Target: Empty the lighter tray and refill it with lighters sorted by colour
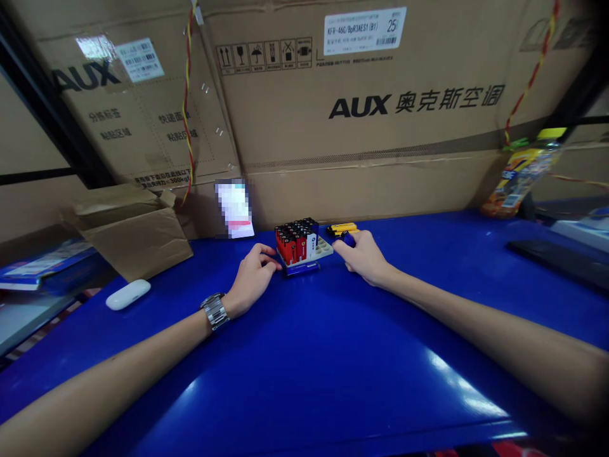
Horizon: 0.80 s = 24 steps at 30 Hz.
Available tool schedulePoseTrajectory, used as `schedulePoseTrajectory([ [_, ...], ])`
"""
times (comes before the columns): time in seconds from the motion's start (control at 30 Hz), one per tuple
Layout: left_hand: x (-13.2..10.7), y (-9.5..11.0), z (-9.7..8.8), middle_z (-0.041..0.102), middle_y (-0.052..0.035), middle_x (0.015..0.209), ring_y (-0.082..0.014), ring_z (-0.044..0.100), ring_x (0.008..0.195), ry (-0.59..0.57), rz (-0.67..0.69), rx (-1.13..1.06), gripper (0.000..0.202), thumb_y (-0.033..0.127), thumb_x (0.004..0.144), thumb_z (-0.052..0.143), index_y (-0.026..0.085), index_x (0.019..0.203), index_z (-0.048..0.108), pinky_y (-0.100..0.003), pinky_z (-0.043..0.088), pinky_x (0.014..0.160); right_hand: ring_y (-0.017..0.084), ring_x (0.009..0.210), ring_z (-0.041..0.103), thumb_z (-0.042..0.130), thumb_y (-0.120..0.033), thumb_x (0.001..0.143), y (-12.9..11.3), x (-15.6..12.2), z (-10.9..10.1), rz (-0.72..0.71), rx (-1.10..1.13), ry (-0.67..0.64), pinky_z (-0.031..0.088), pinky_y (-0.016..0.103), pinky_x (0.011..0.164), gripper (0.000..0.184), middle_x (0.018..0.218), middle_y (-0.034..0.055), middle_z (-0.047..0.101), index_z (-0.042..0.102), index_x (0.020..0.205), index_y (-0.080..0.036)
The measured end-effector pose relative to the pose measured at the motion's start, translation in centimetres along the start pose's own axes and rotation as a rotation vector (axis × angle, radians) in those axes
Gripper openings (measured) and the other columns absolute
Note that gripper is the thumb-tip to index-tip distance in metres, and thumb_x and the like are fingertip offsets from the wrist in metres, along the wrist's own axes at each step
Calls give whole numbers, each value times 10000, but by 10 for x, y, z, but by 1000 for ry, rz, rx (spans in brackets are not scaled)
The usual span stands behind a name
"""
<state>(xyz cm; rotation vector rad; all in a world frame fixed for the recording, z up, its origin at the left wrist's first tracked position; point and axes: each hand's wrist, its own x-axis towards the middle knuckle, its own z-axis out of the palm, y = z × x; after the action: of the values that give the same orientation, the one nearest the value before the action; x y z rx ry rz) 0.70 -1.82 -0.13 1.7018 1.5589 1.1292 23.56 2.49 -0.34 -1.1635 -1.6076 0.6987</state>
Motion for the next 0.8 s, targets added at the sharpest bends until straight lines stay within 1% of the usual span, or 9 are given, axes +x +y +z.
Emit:
schedulePoseTrajectory([
  [0.07, 0, 0, 0, 679, -23, 771, -156, 570, 709, -2, 5, 3, 250, 126, 689, 458, 181, 929, 500, -300, 394, 639, 75, 372, 336, 538, -262, 678, -1, -1, 0, -9, -17, -9, 252, 231, 328, 209, 410, -68, 309, 356, 579, -238],
  [0.17, 0, -1, 0, 680, -22, 774, -158, 571, 713, -4, 3, 12, 255, 124, 686, 458, 181, 931, 500, -296, 393, 637, 71, 357, 336, 548, -266, 685, -3, -2, 0, 17, -18, -42, 246, 228, 323, 226, 406, -68, 324, 351, 578, -238],
  [0.3, 0, 0, 0, 682, -26, 773, -161, 568, 713, -6, -4, 22, 247, 124, 692, 457, 180, 927, 506, -297, 392, 635, 60, 311, 297, 570, -371, 734, -6, -3, 2, 83, 45, -95, 230, 231, 301, 323, 397, -80, 301, 331, 560, -240],
  [0.37, 0, 0, 0, 680, -25, 767, -163, 573, 714, -4, -1, 23, 242, 126, 692, 459, 180, 923, 511, -297, 392, 634, 57, 311, 284, 568, -405, 749, -8, -4, 2, 85, 51, -105, 220, 232, 304, 359, 391, -80, 290, 328, 539, -239],
  [0.43, 0, -1, 0, 679, -24, 763, -164, 577, 714, -2, 6, 21, 243, 126, 689, 461, 181, 920, 512, -294, 390, 632, 60, 332, 300, 562, -369, 751, -10, -4, 2, 53, 12, -102, 220, 231, 322, 346, 387, -69, 312, 340, 523, -233],
  [0.53, 0, -1, 0, 678, -22, 760, -165, 576, 704, 1, 10, 18, 243, 126, 684, 464, 183, 915, 514, -290, 385, 625, 70, 369, 336, 543, -269, 728, -12, -5, 0, -13, -47, -88, 236, 226, 349, 272, 394, -55, 359, 372, 522, -222],
  [0.6, 0, 0, 0, 678, -22, 763, -168, 576, 706, -1, 4, 21, 241, 125, 685, 466, 184, 914, 514, -288, 380, 619, 73, 380, 341, 528, -229, 709, -13, -5, -1, -37, -67, -89, 241, 227, 362, 255, 397, -52, 368, 369, 511, -221],
  [0.7, 0, 0, 0, 682, -24, 775, -171, 581, 720, -7, -4, 25, 241, 118, 690, 463, 184, 917, 512, -286, 378, 618, 73, 385, 336, 522, -221, 706, -13, -5, -1, -34, -94, -90, 240, 234, 377, 272, 405, -47, 371, 351, 494, -223],
  [0.8, 0, -1, 0, 684, -23, 779, -169, 581, 726, -10, 1, 31, 248, 111, 695, 458, 183, 927, 509, -290, 384, 628, 74, 391, 331, 553, -273, 733, -12, -5, 0, -6, -91, -79, 239, 240, 388, 304, 418, -46, 371, 366, 499, -220],
])
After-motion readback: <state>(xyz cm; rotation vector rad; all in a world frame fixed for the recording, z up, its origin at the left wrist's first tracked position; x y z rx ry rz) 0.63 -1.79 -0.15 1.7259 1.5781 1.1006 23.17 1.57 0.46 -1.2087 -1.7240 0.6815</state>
